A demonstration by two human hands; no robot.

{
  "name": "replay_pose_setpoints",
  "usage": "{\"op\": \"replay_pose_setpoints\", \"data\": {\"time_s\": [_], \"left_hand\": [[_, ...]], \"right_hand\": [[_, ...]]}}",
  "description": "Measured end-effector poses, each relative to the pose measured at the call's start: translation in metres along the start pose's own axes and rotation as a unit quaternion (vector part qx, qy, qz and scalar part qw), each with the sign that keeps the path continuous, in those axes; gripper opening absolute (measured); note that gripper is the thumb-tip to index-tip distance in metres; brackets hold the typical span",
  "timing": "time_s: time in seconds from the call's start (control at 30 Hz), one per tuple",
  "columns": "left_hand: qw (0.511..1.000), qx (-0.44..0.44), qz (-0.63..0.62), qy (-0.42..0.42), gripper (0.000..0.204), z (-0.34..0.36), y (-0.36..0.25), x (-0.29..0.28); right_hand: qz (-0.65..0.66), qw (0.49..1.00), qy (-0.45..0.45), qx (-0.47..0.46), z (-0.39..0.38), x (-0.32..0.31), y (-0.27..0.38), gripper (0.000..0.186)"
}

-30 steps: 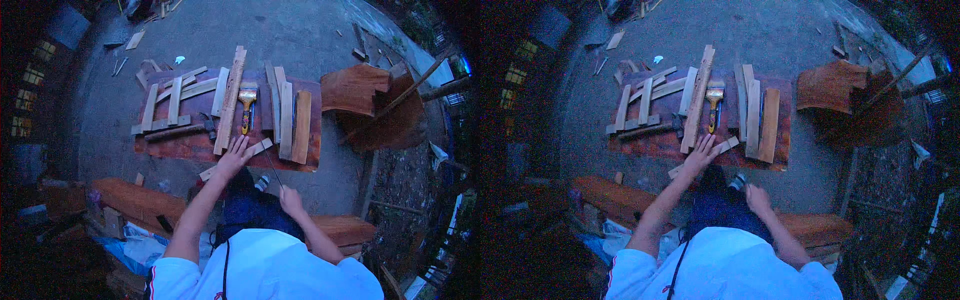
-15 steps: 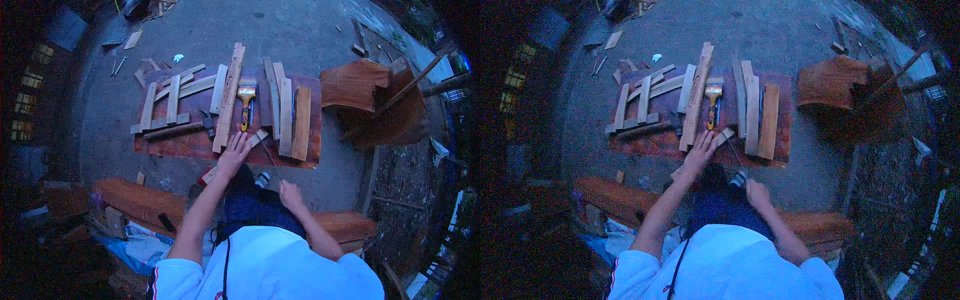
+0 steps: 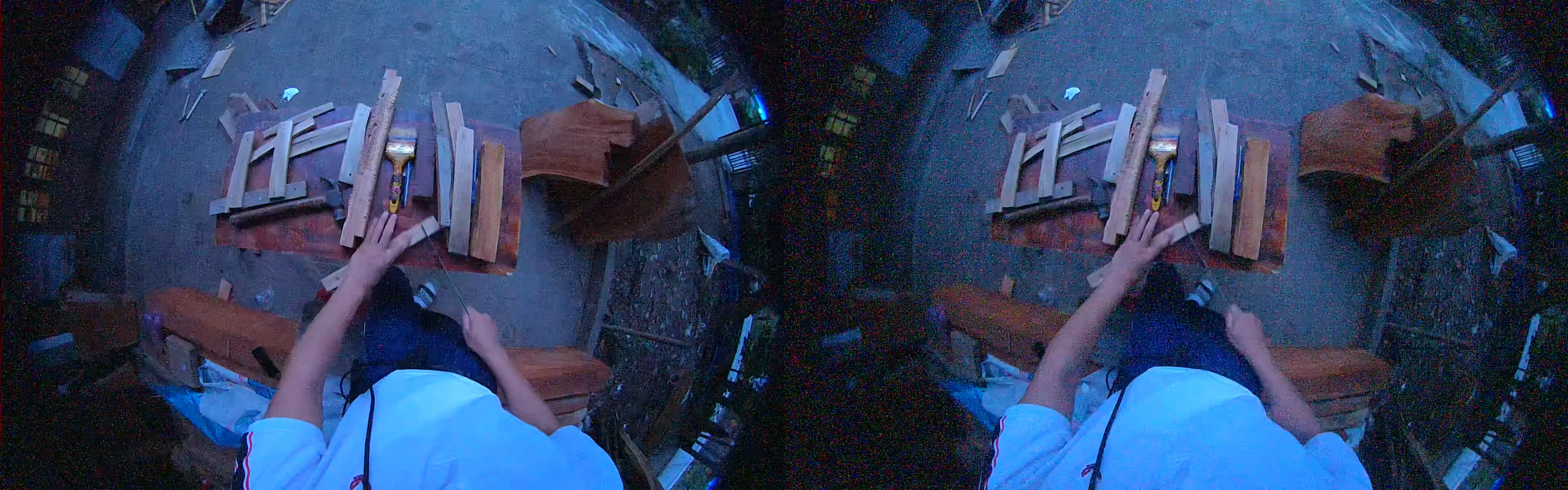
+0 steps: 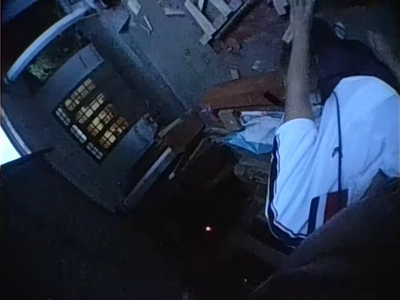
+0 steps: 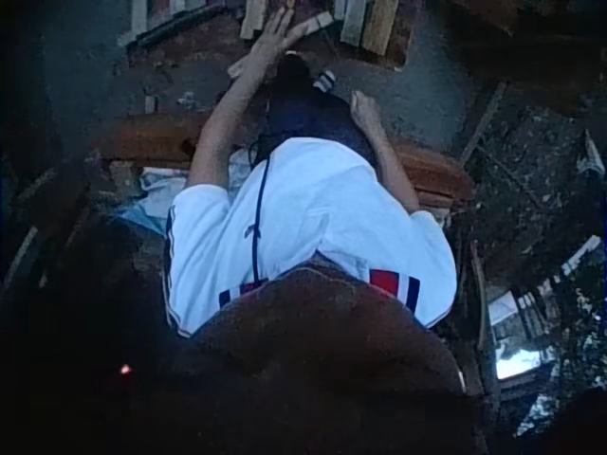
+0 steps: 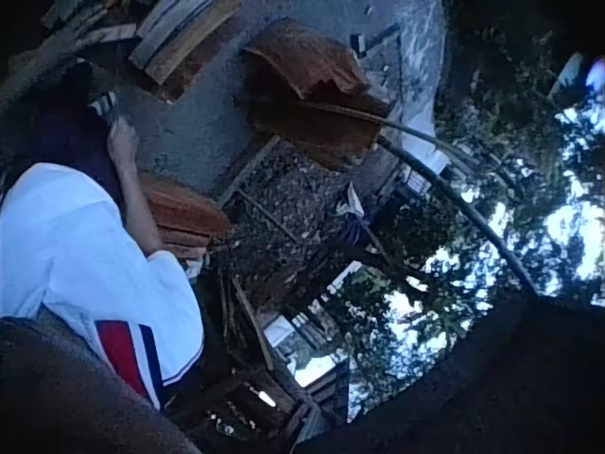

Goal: Marking wood with a pencil and then cutting it with a hand saw at an outdoor workbench.

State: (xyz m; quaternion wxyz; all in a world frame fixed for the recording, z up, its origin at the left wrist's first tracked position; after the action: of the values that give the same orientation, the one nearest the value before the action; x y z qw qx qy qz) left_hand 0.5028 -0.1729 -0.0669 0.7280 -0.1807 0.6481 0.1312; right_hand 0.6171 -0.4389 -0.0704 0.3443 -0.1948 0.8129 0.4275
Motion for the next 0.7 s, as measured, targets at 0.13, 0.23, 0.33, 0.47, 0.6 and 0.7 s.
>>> {"op": "replay_pose_setpoints", "data": {"time_s": [0.13,0.23,0.33,0.47,0.6,0.7], "left_hand": [[1.000,0.021,0.004,-0.004,0.058,0.002,0.001,0.003],[0.999,0.033,0.003,0.016,0.059,0.004,0.001,-0.002],[0.999,0.019,-0.019,0.033,0.062,0.002,0.003,0.004],[0.999,0.021,-0.021,0.026,0.064,-0.001,0.000,0.004],[0.999,0.034,-0.012,-0.004,0.060,0.000,0.000,-0.006],[0.999,0.026,-0.003,-0.024,0.059,0.000,0.003,-0.005]], "right_hand": [[-0.014,0.999,-0.008,-0.043,0.012,-0.001,0.007,0.029],[-0.002,0.998,-0.020,-0.058,0.035,-0.016,0.037,0.029],[-0.013,0.999,-0.004,-0.037,0.009,0.001,0.011,0.030],[-0.030,0.999,0.019,-0.005,0.010,0.009,0.004,0.036],[-0.021,0.999,-0.013,-0.040,0.037,-0.006,0.037,0.035],[0.009,0.999,0.001,-0.039,0.006,0.003,0.020,0.032]]}}
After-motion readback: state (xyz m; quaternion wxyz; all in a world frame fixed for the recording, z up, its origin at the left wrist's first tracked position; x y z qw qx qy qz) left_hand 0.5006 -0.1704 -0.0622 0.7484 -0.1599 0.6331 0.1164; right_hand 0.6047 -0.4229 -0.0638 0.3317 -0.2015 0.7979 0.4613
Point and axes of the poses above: each hand's wrist, its own z-axis towards the middle knuckle, its own x-axis out of the palm, y = z × x, the point moved 6 cm from there along z, towards the middle knuckle, and after that the axes turned 11 degrees about -x, right-handed, at the moved point
